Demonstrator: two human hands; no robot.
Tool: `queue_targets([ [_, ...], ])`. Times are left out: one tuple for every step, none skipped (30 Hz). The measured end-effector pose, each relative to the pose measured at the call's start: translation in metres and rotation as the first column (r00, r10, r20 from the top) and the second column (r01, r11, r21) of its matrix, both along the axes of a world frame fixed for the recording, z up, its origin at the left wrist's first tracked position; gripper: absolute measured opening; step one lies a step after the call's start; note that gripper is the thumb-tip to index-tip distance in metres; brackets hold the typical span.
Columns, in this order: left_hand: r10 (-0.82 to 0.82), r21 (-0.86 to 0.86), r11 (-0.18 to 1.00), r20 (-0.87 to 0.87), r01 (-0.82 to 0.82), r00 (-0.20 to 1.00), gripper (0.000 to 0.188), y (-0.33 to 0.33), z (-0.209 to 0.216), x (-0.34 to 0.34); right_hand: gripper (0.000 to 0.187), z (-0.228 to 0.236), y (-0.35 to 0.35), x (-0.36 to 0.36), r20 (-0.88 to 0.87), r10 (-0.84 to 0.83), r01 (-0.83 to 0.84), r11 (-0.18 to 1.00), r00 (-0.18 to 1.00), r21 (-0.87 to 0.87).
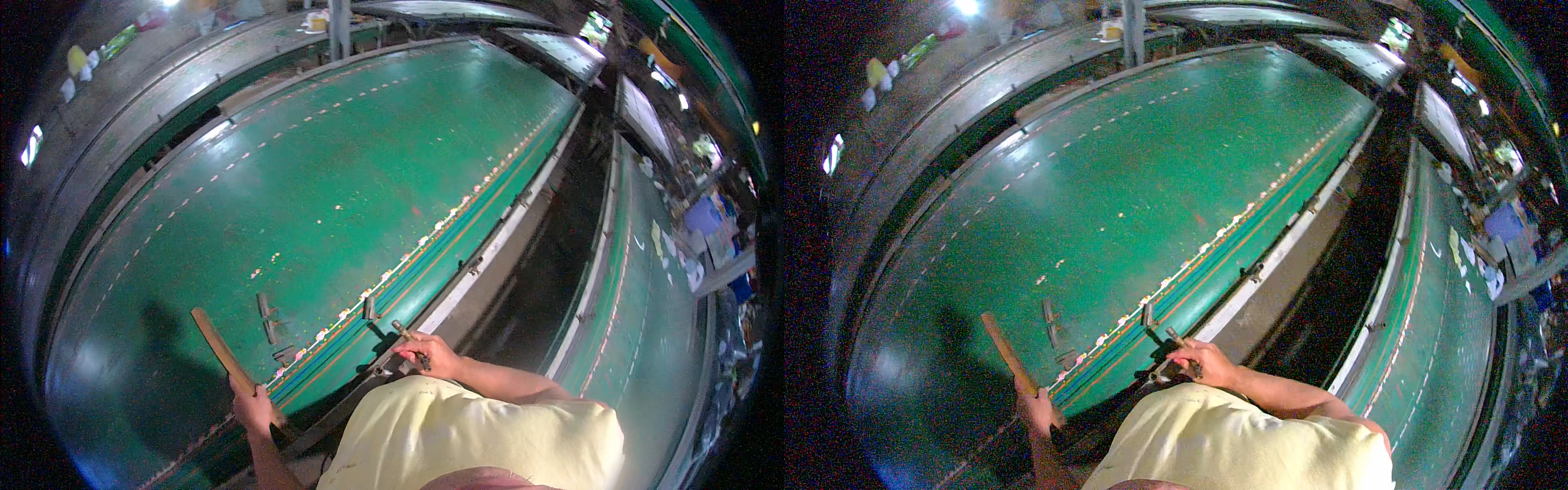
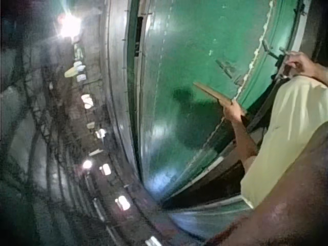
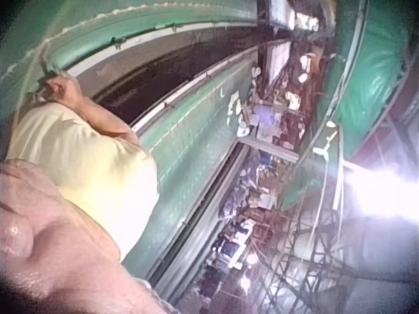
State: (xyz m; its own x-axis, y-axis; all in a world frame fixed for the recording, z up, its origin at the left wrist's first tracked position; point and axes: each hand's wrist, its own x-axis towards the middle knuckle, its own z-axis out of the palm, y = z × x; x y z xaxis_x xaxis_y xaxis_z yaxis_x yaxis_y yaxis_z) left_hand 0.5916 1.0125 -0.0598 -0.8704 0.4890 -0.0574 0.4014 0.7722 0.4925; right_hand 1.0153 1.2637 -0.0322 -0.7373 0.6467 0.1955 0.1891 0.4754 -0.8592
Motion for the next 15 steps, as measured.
queue_targets([
  [-0.042, -0.03, 0.999, 0.019, 0.043, 0.999, 0.085, 0.009, 0.005, 0.006, 0.028, -0.001, -0.004, -0.003, -0.011, 0.002, -0.002, 1.0, 1.0, -0.001],
  [-0.068, -0.018, 0.997, 0.017, 0.069, 0.998, 0.084, 0.021, 0.005, 0.008, 0.029, -0.003, -0.004, -0.004, 0.011, 0.01, -0.01, 1.0, 1.0, -0.003],
  [-0.098, -0.007, 0.995, 0.013, 0.098, 0.995, 0.083, 0.03, 0.003, 0.01, 0.031, -0.003, -0.004, -0.007, 0.032, 0.05, -0.048, 0.996, 0.998, -0.069],
  [-0.128, 0.002, 0.992, 0.009, 0.128, 0.992, 0.082, 0.043, -0.002, 0.011, 0.032, -0.003, -0.002, -0.005, 0.049, 0.09, -0.082, 0.987, 0.995, -0.139],
  [-0.156, 0.023, 0.987, -0.025, 0.157, 0.987, 0.08, 0.056, -0.012, 0.012, 0.033, 0.003, 0.001, -0.005, 0.03, 0.105, -0.102, 0.991, 0.994, -0.09],
  [-0.161, 0.007, 0.987, -0.03, 0.161, 0.987, 0.078, 0.073, -0.008, 0.018, 0.034, 0.01, 0.006, -0.006, 0.01, 0.132, -0.131, 0.99, 0.991, -0.042],
  [-0.163, -0.008, 0.987, -0.034, 0.163, 0.986, 0.076, 0.096, -0.004, 0.026, 0.035, 0.013, 0.008, -0.003, -0.007, 0.161, -0.161, 0.987, 0.987, 0.005],
  [-0.161, -0.024, 0.987, -0.041, 0.16, 0.986, 0.075, 0.122, 0.004, 0.037, 0.034, 0.011, 0.009, 0.001, -0.005, 0.136, -0.136, 0.991, 0.991, 0.021],
  [-0.194, -0.106, 0.976, -0.008, 0.192, 0.981, 0.072, 0.145, 0.018, 0.045, 0.034, 0.008, 0.012, 0.006, -0.004, 0.114, -0.114, 0.993, 0.994, 0.037],
  [-0.195, -0.101, 0.976, 0.001, 0.195, 0.981, 0.071, 0.165, 0.024, 0.052, 0.033, 0.007, 0.016, 0.011, -0.005, 0.101, -0.1, 0.993, 0.995, 0.056],
  [-0.198, -0.099, 0.975, 0.008, 0.198, 0.98, 0.07, 0.184, 0.026, 0.058, 0.033, 0.006, 0.02, 0.015, -0.024, 0.079, -0.078, 0.996, 0.997, 0.051],
  [-0.2, -0.097, 0.975, 0.015, 0.2, 0.98, 0.069, 0.204, 0.027, 0.064, 0.032, 0.006, 0.024, 0.022, -0.042, 0.057, -0.055, 0.997, 0.998, 0.044],
  [-0.209, -0.08, 0.975, 0.007, 0.209, 0.978, 0.07, 0.223, 0.029, 0.07, 0.032, 0.005, 0.03, 0.026, -0.064, 0.04, -0.038, 0.998, 0.997, 0.04],
  [-0.222, -0.066, 0.973, 0.002, 0.222, 0.975, 0.07, 0.244, 0.029, 0.077, 0.032, 0.004, 0.037, 0.034, -0.093, 0.026, -0.025, 1.0, 0.995, 0.011],
  [-0.235, -0.051, 0.971, -0.003, 0.234, 0.972, 0.071, 0.266, 0.027, 0.085, 0.032, 0.003, 0.044, 0.043, -0.122, 0.011, -0.013, 1.0, 0.993, -0.019],
])
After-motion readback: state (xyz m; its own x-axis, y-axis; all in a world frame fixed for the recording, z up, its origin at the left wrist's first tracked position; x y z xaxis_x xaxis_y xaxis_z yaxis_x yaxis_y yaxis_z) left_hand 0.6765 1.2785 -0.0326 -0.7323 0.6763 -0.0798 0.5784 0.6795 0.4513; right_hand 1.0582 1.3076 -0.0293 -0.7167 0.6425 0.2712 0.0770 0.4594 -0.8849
